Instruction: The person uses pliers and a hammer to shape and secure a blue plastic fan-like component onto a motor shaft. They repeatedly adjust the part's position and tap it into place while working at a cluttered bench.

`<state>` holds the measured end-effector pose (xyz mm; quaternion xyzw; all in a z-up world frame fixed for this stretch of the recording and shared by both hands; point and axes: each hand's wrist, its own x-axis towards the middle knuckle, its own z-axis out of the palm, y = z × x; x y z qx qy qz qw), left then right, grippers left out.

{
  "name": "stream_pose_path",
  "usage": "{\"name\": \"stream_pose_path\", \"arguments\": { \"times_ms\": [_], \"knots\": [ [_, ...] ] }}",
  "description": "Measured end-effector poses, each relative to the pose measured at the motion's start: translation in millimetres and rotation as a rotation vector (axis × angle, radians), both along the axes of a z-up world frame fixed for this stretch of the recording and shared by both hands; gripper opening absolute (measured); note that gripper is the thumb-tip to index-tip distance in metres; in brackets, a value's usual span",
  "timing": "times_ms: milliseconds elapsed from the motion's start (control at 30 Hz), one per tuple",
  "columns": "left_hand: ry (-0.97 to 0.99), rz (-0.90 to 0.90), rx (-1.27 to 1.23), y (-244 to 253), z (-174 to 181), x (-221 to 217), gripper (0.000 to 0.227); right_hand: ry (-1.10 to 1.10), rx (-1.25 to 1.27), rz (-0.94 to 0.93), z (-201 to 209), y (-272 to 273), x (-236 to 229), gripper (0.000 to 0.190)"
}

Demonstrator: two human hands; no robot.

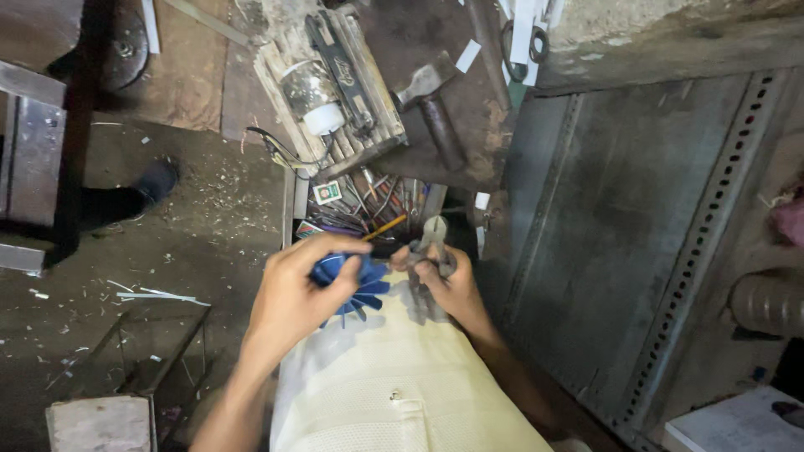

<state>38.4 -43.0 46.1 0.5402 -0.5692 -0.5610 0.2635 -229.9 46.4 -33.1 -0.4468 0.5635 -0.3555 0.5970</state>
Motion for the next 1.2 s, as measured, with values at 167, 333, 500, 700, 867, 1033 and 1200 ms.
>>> {"name": "stream_pose_path", "arguments": {
  "times_ms": [167,333,500,700,867,1033,1200],
  "knots": [
    [0.164,-0.246,-0.279,-30,8,-22,0.036,0.166,-0.021,0.040,-19,5,-6,0.023],
    [0.128,-0.427,-0.265,-51,8,-39,0.027,0.316,-0.449,0.052,-11,4,-3,0.029],
    [0.008,-0.498,-0.299,-55,10,-39,0.029,0.062,-0.214,-0.105,8,8,8,0.048],
    [0.052,-0.521,-0.291,-63,18,-35,0.029,-0.059,-0.035,-0.152,20,5,14,0.043],
    [0.025,-0.481,-0.228,-70,13,-32,0.027,-0.127,0.022,-0.199,8,-4,20,0.028],
    [0.064,-0.401,-0.226,-63,8,-28,0.023,-0.090,0.009,-0.144,4,-17,1,0.024],
    [-0.108,-0.519,-0.185,-44,7,-22,0.033,-0.391,0.069,-0.396,10,-25,-7,0.032]
  ]
}}
